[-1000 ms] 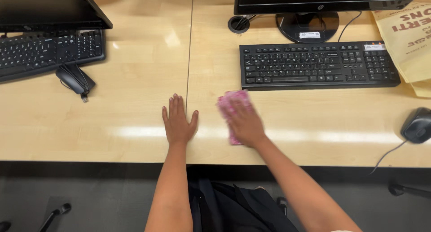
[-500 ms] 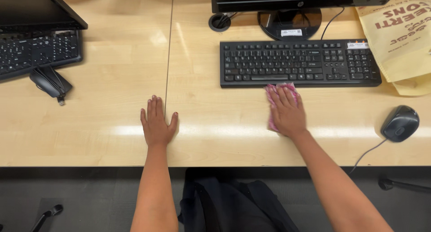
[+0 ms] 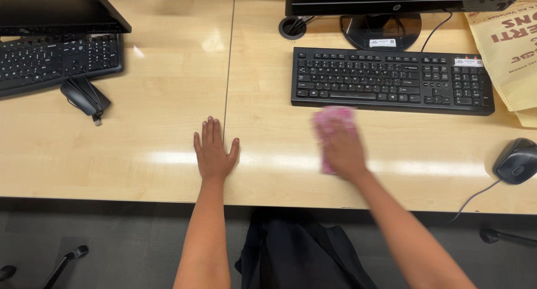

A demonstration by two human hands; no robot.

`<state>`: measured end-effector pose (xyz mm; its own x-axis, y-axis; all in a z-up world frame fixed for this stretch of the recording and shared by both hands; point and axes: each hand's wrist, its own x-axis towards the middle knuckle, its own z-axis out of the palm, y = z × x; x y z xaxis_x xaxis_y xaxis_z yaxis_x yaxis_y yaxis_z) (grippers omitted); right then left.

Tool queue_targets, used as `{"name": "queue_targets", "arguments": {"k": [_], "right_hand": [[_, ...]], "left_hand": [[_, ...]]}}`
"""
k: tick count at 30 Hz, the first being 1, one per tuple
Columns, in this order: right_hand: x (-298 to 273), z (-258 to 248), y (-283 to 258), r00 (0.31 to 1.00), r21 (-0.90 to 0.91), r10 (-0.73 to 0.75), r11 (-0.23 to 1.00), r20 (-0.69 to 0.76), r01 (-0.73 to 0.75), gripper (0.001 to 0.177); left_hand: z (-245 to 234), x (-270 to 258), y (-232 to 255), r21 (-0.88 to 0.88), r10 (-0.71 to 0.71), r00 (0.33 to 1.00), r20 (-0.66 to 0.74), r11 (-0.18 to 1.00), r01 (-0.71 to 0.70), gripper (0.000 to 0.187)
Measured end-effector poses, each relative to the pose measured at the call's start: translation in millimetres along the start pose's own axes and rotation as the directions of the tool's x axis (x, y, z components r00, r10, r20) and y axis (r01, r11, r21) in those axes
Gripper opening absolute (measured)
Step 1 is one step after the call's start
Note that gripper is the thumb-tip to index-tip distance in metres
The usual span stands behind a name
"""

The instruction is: The person wipes a keyboard, a computer mouse, and a desk surface with a cloth, and coils the mouse cable.

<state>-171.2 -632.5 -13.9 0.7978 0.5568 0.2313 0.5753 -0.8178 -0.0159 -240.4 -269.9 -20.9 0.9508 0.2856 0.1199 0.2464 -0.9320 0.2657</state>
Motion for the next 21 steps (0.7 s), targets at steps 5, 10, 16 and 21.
{"name": "queue_targets", "arguments": {"k": [5, 10, 16, 21], "right_hand": [[-70, -20, 73, 0.950, 0.103, 0.275, 0.960, -0.145, -0.262, 0.058], [-66, -7, 22, 0.934, 0.181, 0.341, 0.930, -0.108, -0.319, 0.061], [-37, -30, -99, 0.970, 0.048, -0.172, 0.985, 0.171, 0.167, 0.050], [-59, -64, -89, 0.976, 0.163, -0.215, 0.964, 0.020, 0.209, 0.062]], "left_hand": [[5, 6, 3, 0.001, -0.018, 1.000, 0.024, 1.000, 0.018, 0.084], [35, 24, 67, -0.206, 0.134, 0.989, -0.064, 0.968, -0.145, 0.071], [43, 25, 162, -0.361, 0.389, 0.920, 0.044, 0.865, -0.348, 0.063], [38, 25, 167, -0.124, 0.409, 0.912, 0.043, 0.908, -0.401, 0.071]]}}
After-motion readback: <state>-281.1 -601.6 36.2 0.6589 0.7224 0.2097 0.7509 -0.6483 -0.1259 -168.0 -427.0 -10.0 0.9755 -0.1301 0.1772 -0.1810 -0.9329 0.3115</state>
